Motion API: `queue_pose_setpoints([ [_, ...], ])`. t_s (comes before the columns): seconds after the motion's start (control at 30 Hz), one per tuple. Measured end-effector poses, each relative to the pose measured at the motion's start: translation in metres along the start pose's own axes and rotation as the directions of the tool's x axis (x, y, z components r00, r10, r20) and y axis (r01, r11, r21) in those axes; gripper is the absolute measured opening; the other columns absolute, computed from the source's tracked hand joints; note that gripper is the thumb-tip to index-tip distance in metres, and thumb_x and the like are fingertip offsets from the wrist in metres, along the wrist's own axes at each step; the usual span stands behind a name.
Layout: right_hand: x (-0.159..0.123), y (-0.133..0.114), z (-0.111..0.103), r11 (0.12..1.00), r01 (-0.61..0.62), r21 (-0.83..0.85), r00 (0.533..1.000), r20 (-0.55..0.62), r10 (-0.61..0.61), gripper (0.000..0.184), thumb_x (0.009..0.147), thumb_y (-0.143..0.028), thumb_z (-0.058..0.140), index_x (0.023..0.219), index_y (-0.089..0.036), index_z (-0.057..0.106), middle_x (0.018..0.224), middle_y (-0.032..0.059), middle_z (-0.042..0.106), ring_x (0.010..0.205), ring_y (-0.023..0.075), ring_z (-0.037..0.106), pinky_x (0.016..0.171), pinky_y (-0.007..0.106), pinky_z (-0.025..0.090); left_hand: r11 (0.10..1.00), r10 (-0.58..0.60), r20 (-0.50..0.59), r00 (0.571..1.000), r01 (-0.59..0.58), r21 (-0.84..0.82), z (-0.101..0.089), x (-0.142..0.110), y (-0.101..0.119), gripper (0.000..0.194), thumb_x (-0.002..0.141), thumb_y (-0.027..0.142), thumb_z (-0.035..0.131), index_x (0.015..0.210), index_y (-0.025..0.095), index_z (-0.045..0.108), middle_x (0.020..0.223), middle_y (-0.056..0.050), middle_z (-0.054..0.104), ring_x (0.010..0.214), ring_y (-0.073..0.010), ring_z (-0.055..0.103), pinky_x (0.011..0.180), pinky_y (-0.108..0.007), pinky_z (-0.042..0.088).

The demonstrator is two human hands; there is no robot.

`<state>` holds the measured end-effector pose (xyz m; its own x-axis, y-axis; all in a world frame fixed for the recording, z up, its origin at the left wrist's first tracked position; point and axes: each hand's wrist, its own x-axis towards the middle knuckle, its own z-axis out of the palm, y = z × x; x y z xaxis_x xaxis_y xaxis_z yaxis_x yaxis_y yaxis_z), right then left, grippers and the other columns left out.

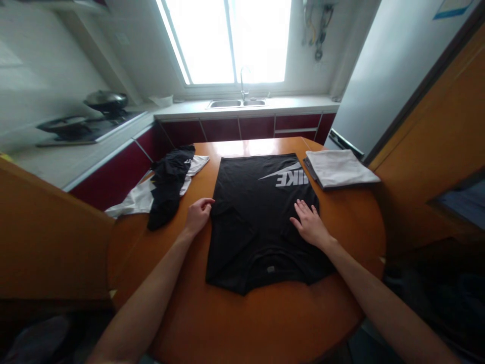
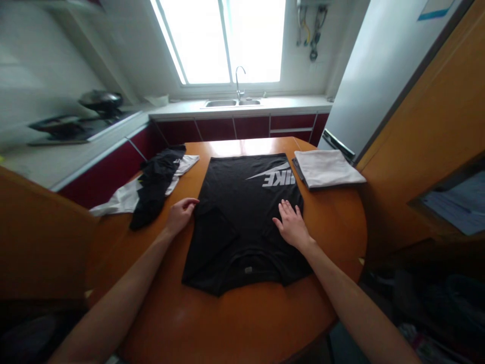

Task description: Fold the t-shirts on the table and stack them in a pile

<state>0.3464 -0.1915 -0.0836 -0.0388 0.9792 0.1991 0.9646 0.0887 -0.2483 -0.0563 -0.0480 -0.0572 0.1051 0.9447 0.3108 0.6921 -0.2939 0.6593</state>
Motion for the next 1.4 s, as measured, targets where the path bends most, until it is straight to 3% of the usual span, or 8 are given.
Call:
queue_pose_setpoints([
  [0.17, -0.001, -0.004, -0.002, 1.000, 0.000, -0.010, 1.000, 0.008, 0.000, 0.063, 0.103, -0.047, 0.034, 0.151, -0.008, 0.042, 0.161, 0.0175, 0.033, 0.151, 0.0293, 0.027, 0.121, 0.055, 0.021, 1.000, 0.018, -0.028, 0.999, -0.018, -0.005, -0.001, 0.001, -0.002, 0.033, 0.083, 0.031, 0.049, 0.097, 0.017, 0.074, 0.103, -0.008, 0.076, 0.098, -0.0252, 0.071, 0.092, -0.034, 0.053],
  [0.43, 0.003, 0.000, -0.010, 0.984, -0.026, 0.174, 0.965, -0.251, 0.070, 0.051, 0.103, -0.040, 0.036, 0.140, -0.011, 0.057, 0.153, 0.0157, 0.048, 0.146, 0.0277, 0.037, 0.120, 0.052, 0.028, 0.999, 0.053, -0.048, 0.997, -0.053, 0.010, -0.003, 0.001, -0.004, 0.032, 0.083, 0.031, 0.049, 0.098, 0.017, 0.074, 0.105, -0.009, 0.076, 0.100, -0.0267, 0.070, 0.094, -0.036, 0.053],
  [0.73, 0.003, 0.011, -0.015, 0.949, 0.011, 0.315, 0.913, -0.390, 0.119, 0.047, 0.102, -0.044, 0.039, 0.124, -0.014, 0.069, 0.142, 0.0177, 0.058, 0.133, 0.0301, 0.052, 0.113, 0.051, 0.041, 0.996, 0.089, -0.043, 0.995, -0.088, 0.018, -0.002, -0.002, 0.002, 0.031, 0.083, 0.029, 0.048, 0.098, 0.017, 0.072, 0.105, -0.009, 0.076, 0.102, -0.0260, 0.070, 0.096, -0.038, 0.052],
  [1.07, 0.003, 0.021, -0.019, 0.918, 0.015, 0.396, 0.884, -0.434, 0.173, 0.045, 0.101, -0.045, 0.041, 0.117, -0.016, 0.071, 0.129, 0.0160, 0.065, 0.122, 0.0299, 0.057, 0.108, 0.051, 0.044, 0.993, 0.119, -0.036, 0.992, -0.119, 0.014, 0.002, -0.005, 0.004, 0.027, 0.084, 0.027, 0.048, 0.096, 0.019, 0.072, 0.101, -0.008, 0.075, 0.100, -0.0255, 0.070, 0.095, -0.039, 0.052],
  [1.4, 0.003, 0.026, -0.013, 0.896, 0.008, 0.444, 0.901, -0.391, 0.186, 0.044, 0.100, -0.048, 0.042, 0.113, -0.018, 0.072, 0.121, 0.0142, 0.068, 0.117, 0.0291, 0.059, 0.106, 0.050, 0.045, 0.992, 0.123, -0.016, 0.992, -0.123, 0.010, 0.003, -0.008, 0.007, 0.026, 0.085, 0.026, 0.048, 0.096, 0.020, 0.072, 0.103, -0.007, 0.075, 0.101, -0.0251, 0.069, 0.096, -0.040, 0.052],
])
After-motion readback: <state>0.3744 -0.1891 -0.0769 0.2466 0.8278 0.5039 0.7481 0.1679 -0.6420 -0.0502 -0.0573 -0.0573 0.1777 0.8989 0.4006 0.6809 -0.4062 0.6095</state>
